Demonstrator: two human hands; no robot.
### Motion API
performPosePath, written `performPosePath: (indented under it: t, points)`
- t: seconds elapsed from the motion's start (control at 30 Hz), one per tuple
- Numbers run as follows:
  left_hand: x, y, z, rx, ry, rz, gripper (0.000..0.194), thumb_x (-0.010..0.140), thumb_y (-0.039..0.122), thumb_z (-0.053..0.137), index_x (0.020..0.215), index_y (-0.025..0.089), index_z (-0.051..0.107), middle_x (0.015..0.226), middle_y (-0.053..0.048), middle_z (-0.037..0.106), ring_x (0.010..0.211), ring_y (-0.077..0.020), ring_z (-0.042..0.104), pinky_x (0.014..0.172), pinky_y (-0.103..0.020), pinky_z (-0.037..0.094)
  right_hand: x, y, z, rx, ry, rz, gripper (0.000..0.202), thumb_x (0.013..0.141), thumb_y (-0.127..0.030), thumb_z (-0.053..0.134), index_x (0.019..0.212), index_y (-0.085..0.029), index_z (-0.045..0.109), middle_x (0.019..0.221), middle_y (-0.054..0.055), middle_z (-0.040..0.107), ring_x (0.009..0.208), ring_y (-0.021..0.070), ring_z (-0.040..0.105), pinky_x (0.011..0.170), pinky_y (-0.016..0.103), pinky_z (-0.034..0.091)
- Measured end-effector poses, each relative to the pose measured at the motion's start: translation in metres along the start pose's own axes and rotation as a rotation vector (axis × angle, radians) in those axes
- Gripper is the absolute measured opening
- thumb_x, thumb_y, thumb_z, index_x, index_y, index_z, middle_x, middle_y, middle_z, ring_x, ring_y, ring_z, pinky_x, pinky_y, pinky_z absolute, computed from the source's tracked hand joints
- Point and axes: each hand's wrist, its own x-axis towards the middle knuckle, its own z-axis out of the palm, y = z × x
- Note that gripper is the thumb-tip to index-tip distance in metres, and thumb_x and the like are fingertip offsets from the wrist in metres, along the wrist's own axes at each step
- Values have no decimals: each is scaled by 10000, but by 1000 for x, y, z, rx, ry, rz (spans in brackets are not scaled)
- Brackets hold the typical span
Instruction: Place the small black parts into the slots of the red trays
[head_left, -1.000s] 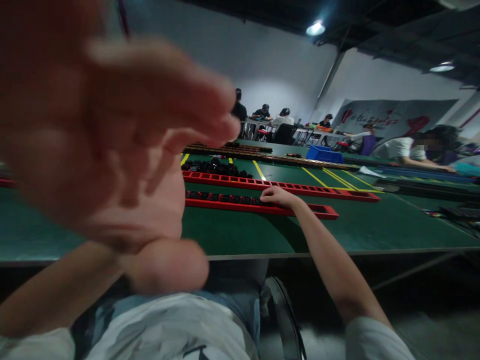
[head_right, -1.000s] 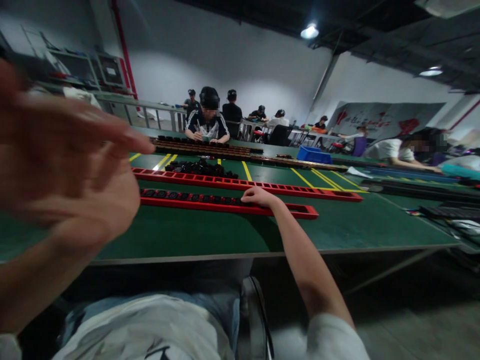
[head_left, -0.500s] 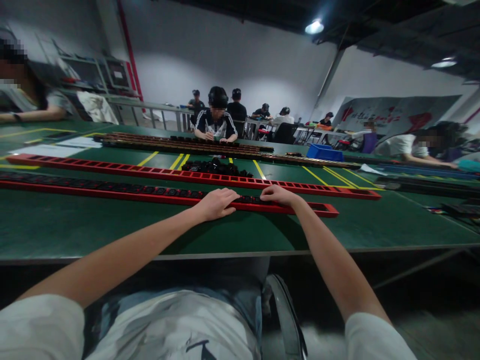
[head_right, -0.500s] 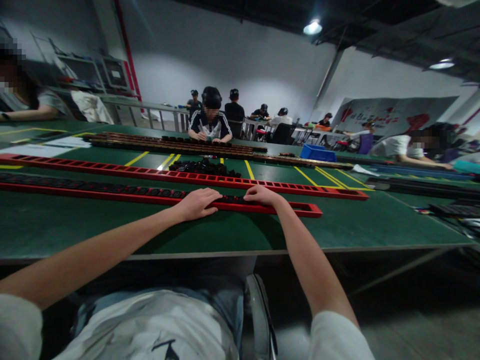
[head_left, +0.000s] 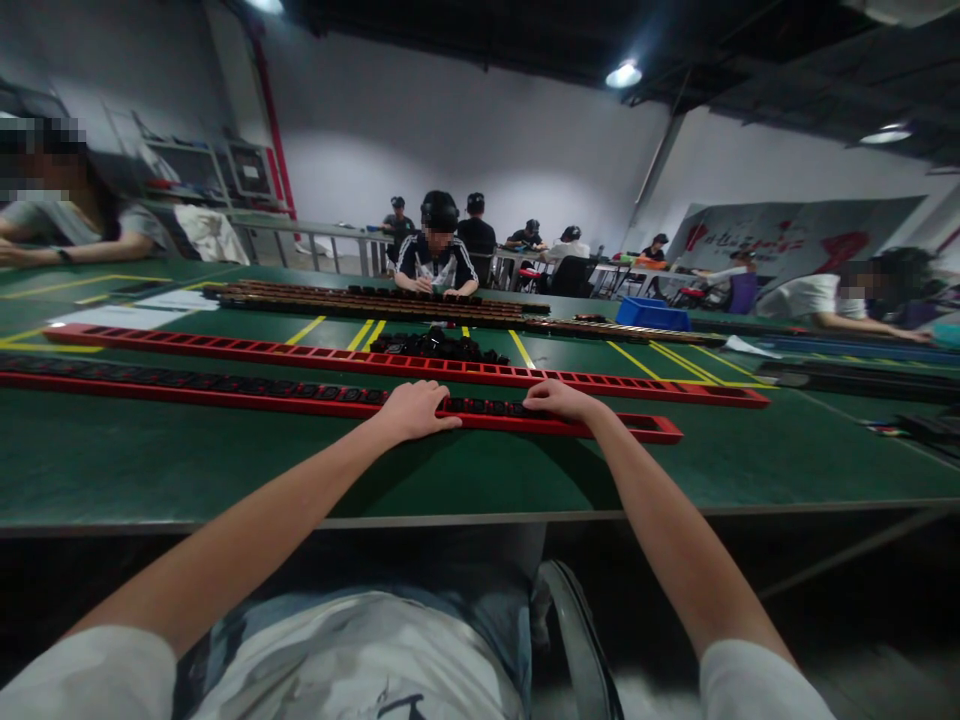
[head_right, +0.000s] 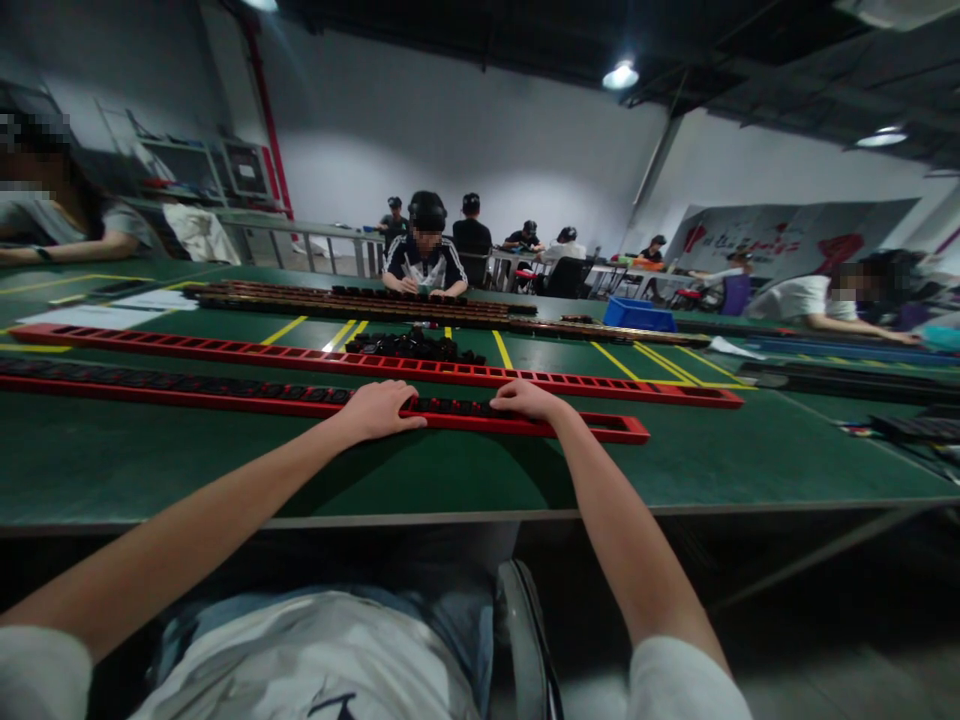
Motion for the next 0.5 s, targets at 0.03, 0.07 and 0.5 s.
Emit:
performPosePath:
  t: [0.03, 0.07, 0.5]
  points:
    - [-1, -1, 0, 10, 2, 1, 638, 885, 732, 483, 1135, 165, 636, 1180, -144, 676, 1056, -312, 642, 857, -391, 489, -1, 0, 0, -6, 2, -7, 516, 816, -646, 604, 862, -141, 695, 775, 25, 598, 676, 143, 510, 643, 280, 377]
    - [-2, -1, 0, 18, 9, 8, 622, 891, 723, 483, 1105, 158, 633, 1157, -146, 679, 1041, -310, 644, 854, -391, 486, -1, -1, -1, -15, 3, -10, 518, 816, -651, 603, 843, -140, 684, 751, 18, 582, 654, 136, 498, 625, 276, 367]
    - [-12, -2, -7, -35, -46, 48, 616, 845, 791, 451, 936, 196, 586, 1024, -103, 687, 925, -267, 640, 731, -339, 461, -8, -17, -1, 34, -154, -74, 471, 782, -627, 663, 759, -157, 678, 722, 12, 580, 662, 131, 484, 657, 282, 368]
